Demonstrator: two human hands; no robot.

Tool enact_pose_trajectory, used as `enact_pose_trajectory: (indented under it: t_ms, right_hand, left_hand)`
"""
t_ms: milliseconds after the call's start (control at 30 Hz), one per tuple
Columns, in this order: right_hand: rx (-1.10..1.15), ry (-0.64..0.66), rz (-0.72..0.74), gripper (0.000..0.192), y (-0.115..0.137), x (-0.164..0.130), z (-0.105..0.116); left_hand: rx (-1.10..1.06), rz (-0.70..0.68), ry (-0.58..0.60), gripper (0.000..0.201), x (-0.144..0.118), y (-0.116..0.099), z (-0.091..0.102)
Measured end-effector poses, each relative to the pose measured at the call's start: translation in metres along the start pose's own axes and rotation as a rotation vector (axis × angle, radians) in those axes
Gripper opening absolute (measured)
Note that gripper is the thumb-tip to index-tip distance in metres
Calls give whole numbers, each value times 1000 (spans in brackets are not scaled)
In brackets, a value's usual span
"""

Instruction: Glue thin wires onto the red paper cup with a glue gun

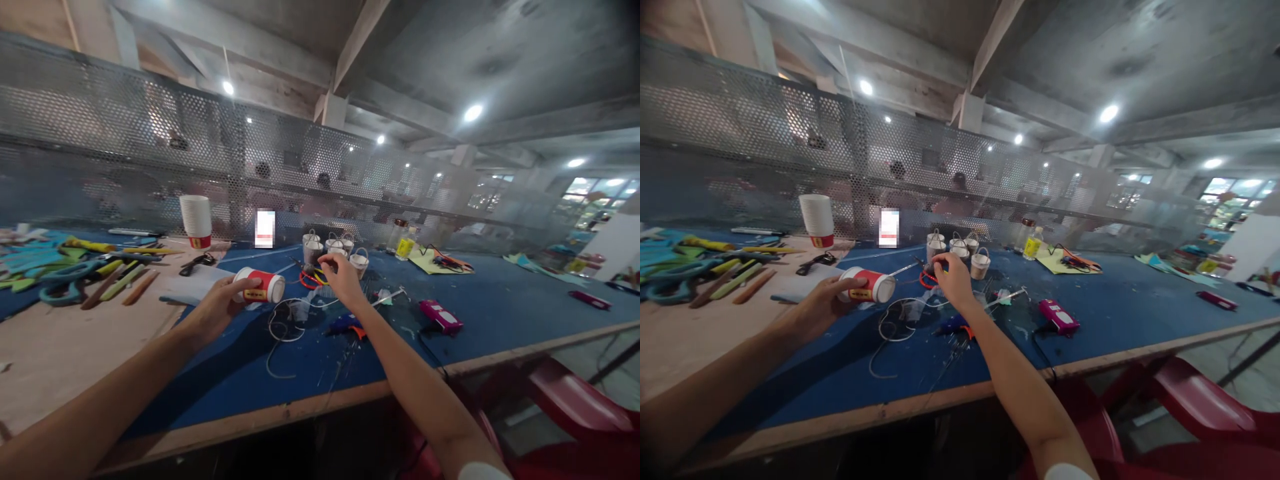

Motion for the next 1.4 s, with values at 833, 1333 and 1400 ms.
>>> enact_pose_trajectory:
  t_ms: [833, 1333, 1400]
  right_hand:
    - [-858, 733, -82, 30, -40, 51, -67]
    - [-669, 605, -45, 24, -23, 53, -35]
    - [-625, 611, -49, 22, -21, 55, -35]
  left_hand:
    - [-104, -1, 6, 22, 5, 3, 4]
    - [-133, 17, 38, 18, 9, 6, 7]
    - [-152, 13, 56, 15, 9, 5, 7]
Point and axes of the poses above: each hand's wrist, its own x-axis towards the middle knuckle, its own z-axis out of the back of the hand, y = z × x, the point moved 1 cm from there along x, towards the middle knuckle, and after that the axes turned 4 degrees about x, right-handed, at the moved point
